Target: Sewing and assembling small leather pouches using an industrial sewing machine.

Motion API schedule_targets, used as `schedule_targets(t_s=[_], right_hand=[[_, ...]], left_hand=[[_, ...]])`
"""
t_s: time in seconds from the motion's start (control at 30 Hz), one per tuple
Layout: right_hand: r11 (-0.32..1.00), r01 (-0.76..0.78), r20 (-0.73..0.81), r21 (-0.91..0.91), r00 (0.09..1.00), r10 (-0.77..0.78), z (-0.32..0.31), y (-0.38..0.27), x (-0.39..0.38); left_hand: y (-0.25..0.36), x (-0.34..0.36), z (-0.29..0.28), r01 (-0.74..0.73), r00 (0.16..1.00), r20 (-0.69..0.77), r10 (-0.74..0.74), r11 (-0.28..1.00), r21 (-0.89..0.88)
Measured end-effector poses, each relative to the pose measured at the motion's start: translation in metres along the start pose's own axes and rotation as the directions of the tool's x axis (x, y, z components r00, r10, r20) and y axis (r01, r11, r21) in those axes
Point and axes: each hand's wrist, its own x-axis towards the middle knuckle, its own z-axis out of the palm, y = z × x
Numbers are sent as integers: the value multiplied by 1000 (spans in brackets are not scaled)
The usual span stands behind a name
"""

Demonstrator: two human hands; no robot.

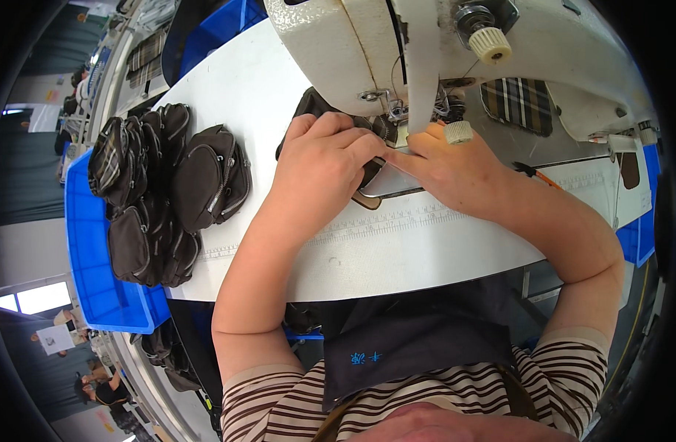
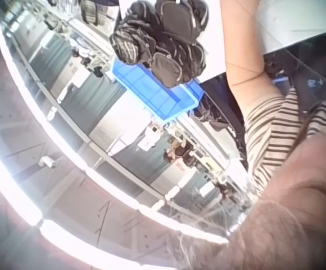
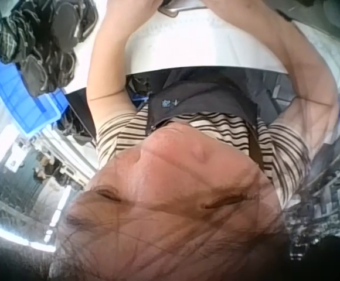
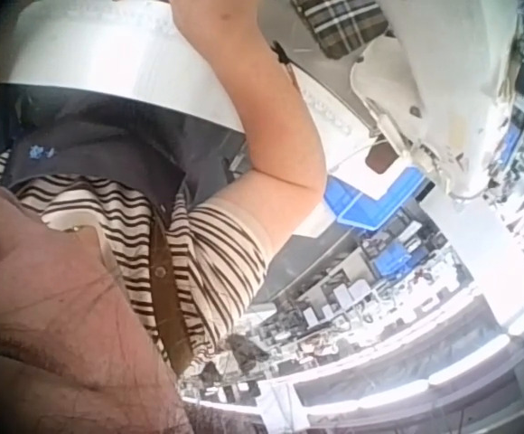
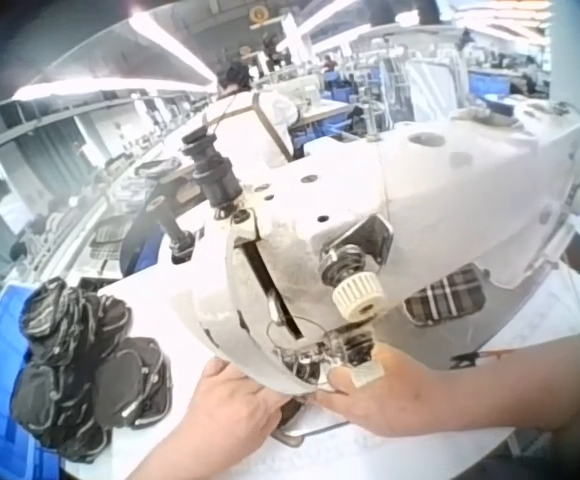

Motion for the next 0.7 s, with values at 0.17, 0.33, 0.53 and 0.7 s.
schedule_targets(t_s=[0.17,0.33,0.53,0.7], right_hand=[[1000,6,-17,-9,1000,-7,1,0,0],[999,-11,4,30,1000,11,6,4,-5],[1000,3,-10,6,1000,-3,9,3,-4],[998,17,20,-65,1000,-15,6,2,-5]], left_hand=[[10,1,-1,246,969,-23,-245,967,71],[9,4,-6,39,999,5,-39,993,112],[3,6,4,-90,996,-10,90,996,6],[-1,4,7,-78,997,4,79,995,-65]])
